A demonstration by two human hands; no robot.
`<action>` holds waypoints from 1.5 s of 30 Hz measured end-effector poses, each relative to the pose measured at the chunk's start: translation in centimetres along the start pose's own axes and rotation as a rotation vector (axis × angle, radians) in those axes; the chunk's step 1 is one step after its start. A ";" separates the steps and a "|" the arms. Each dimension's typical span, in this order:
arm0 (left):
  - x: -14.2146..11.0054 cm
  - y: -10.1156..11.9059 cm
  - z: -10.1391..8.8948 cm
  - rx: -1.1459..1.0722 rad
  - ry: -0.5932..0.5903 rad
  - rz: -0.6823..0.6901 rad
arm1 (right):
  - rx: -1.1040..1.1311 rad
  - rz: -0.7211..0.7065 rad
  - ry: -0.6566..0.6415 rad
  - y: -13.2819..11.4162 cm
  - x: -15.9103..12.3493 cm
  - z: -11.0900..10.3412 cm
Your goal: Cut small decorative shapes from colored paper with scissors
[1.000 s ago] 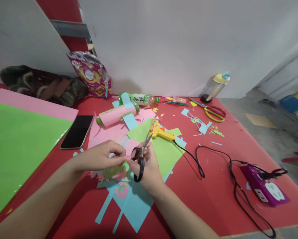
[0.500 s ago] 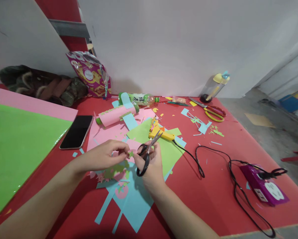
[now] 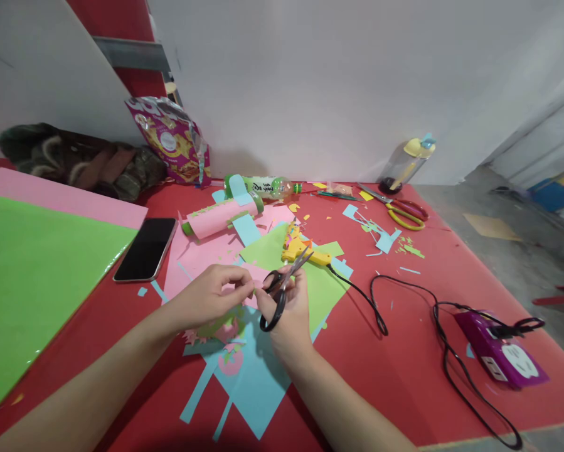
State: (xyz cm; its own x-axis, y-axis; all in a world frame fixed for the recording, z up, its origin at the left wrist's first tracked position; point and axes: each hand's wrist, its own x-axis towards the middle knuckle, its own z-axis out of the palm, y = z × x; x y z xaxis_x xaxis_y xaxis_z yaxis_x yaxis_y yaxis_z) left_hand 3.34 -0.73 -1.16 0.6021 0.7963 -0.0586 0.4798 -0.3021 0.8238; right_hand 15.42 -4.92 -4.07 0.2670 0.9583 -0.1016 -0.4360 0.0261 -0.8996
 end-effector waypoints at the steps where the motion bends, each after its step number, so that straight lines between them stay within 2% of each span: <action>1: 0.0 0.0 0.1 0.005 0.010 0.006 | -0.001 0.001 -0.004 0.0 0.0 0.0; 8: -0.1 0.0 -0.4 -0.003 -0.050 0.037 | -0.016 0.036 -0.021 0.2 0.0 -0.1; 16: -0.2 -0.2 -1.4 0.103 -0.161 0.023 | -0.092 0.068 -0.154 0.3 -0.2 -0.2; 25: -0.3 -0.5 -2.0 0.129 -0.285 0.037 | -0.162 0.121 -0.240 -0.1 -0.4 0.0; 37: -0.4 0.1 -1.0 0.018 -0.165 -0.021 | -0.026 0.058 -0.069 0.2 0.0 -0.2; 45: 0.0 -0.4 -0.2 0.054 -0.085 0.069 | -0.010 0.054 -0.035 0.1 0.0 -0.1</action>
State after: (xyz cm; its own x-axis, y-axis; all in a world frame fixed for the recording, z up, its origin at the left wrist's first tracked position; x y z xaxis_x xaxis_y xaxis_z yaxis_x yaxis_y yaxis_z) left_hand 3.03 -0.47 -1.38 0.6854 0.7262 -0.0526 0.4680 -0.3841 0.7959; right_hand 15.42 -4.95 -4.22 0.2127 0.9677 -0.1354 -0.4408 -0.0286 -0.8972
